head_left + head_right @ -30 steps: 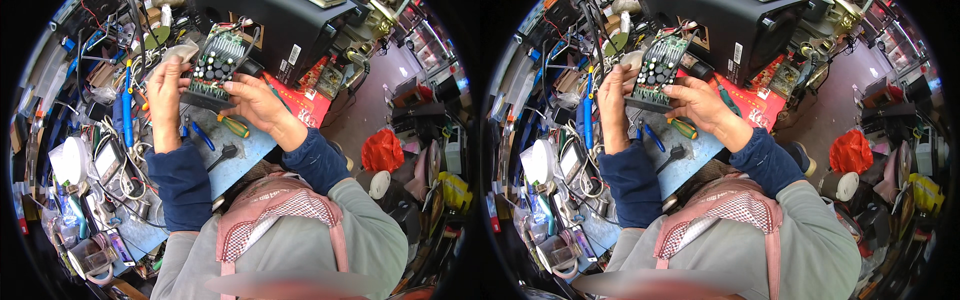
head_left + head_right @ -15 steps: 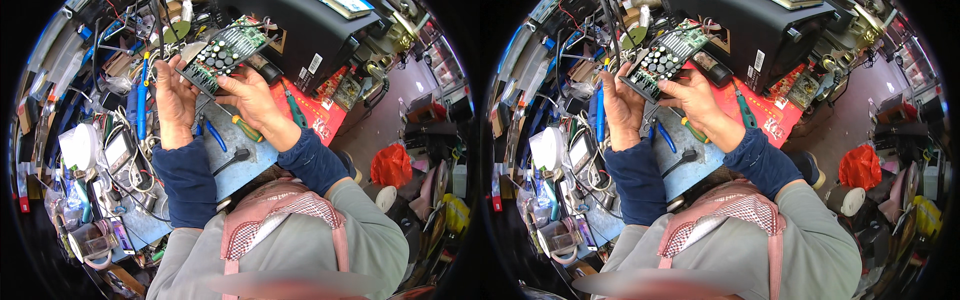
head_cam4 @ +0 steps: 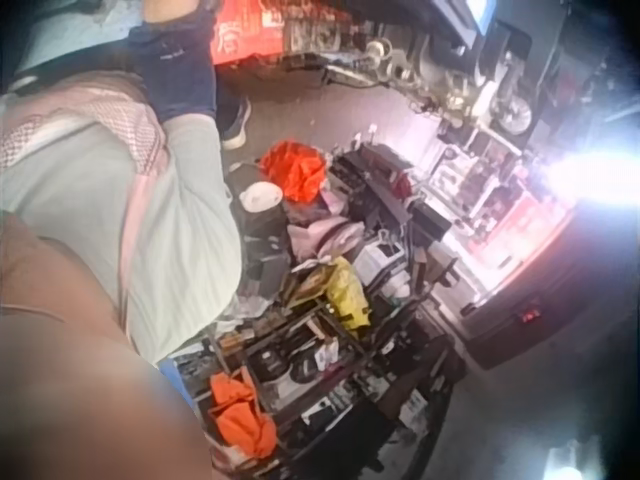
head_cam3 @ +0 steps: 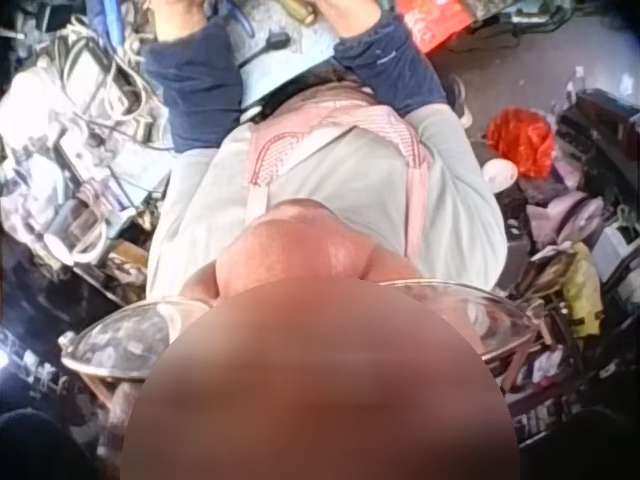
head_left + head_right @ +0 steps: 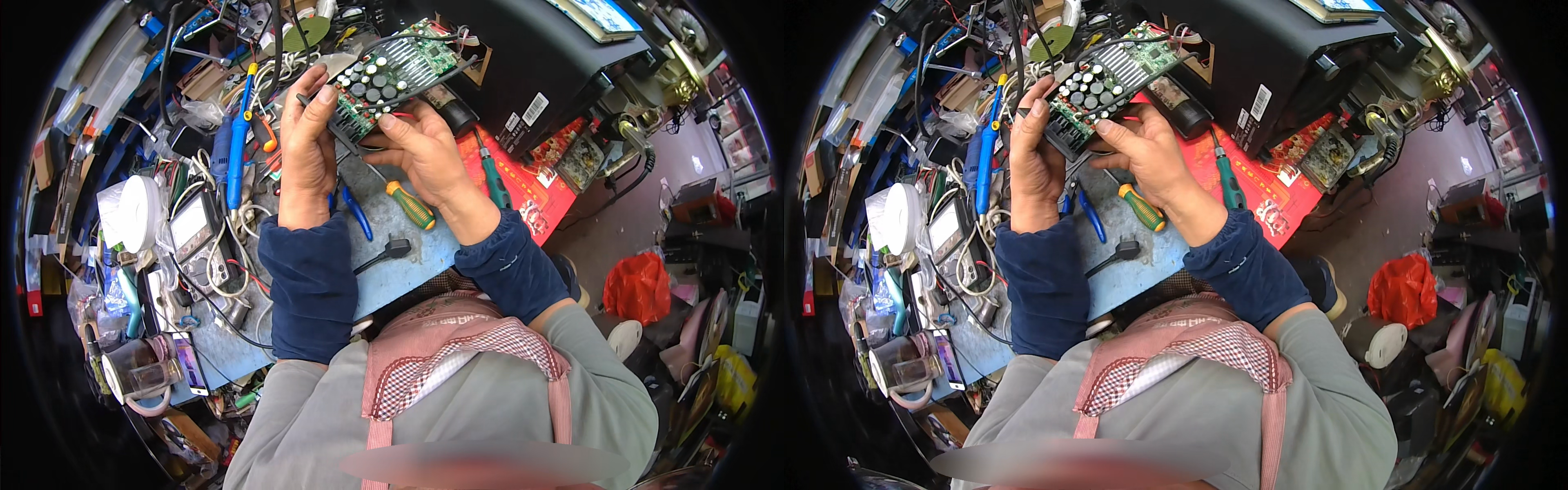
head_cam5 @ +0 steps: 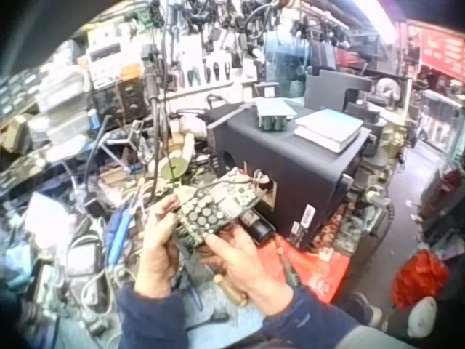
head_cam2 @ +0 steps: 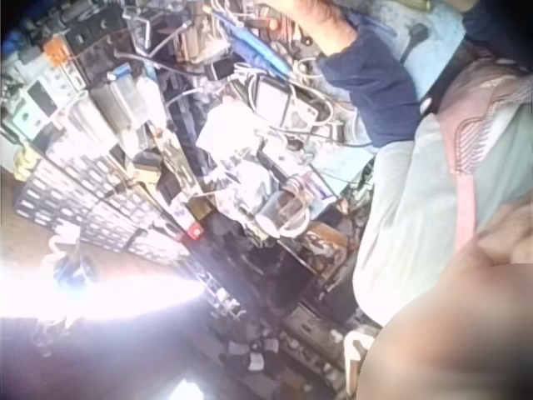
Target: The person handles a white circular device, then disassembles a black electronic box using a screwdriver. They remove the cover, inspect the internal circuit board, and reassemble the unit.
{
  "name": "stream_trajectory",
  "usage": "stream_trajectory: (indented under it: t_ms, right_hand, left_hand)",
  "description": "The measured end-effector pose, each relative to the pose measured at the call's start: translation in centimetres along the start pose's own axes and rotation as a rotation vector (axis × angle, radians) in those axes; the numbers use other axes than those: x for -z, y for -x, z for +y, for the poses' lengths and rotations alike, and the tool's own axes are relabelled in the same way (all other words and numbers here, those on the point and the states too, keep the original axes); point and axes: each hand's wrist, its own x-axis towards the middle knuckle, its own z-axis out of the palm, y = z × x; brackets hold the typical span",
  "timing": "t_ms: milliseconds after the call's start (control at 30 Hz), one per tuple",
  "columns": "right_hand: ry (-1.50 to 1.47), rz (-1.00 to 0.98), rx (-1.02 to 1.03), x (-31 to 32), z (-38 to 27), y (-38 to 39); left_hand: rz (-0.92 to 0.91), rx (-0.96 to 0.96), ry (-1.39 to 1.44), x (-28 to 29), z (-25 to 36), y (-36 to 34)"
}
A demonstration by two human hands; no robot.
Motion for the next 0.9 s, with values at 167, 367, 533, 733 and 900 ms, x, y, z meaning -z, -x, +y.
stream_trajectory:
  t_ms: [167,367,533,733,900]
  right_hand:
    - [-0.012,-0.015,0.005,0.0,-0.1,0.1]
    - [-0.038,-0.038,-0.003,0.3,-0.3,0.2]
    - [-0.095,0.058,0.008,-0.3,-0.5,0.7]
    - [-0.104,0.059,0.007,-0.1,-0.5,0.8]
    - [-0.152,0.051,0.02,-0.2,-0.5,0.7]
  left_hand:
    - [-0.022,-0.041,-0.061,-0.2,0.1,0.2]
    - [-0.149,-0.26,-0.429,-1.0,-0.2,0.6]
    - [-0.147,-0.329,-0.507,-2.0,-0.3,1.2]
    - [-0.157,-0.319,-0.495,-2.1,-0.3,1.2]
    - [-0.156,-0.341,-0.513,-2.0,-0.5,1.3]
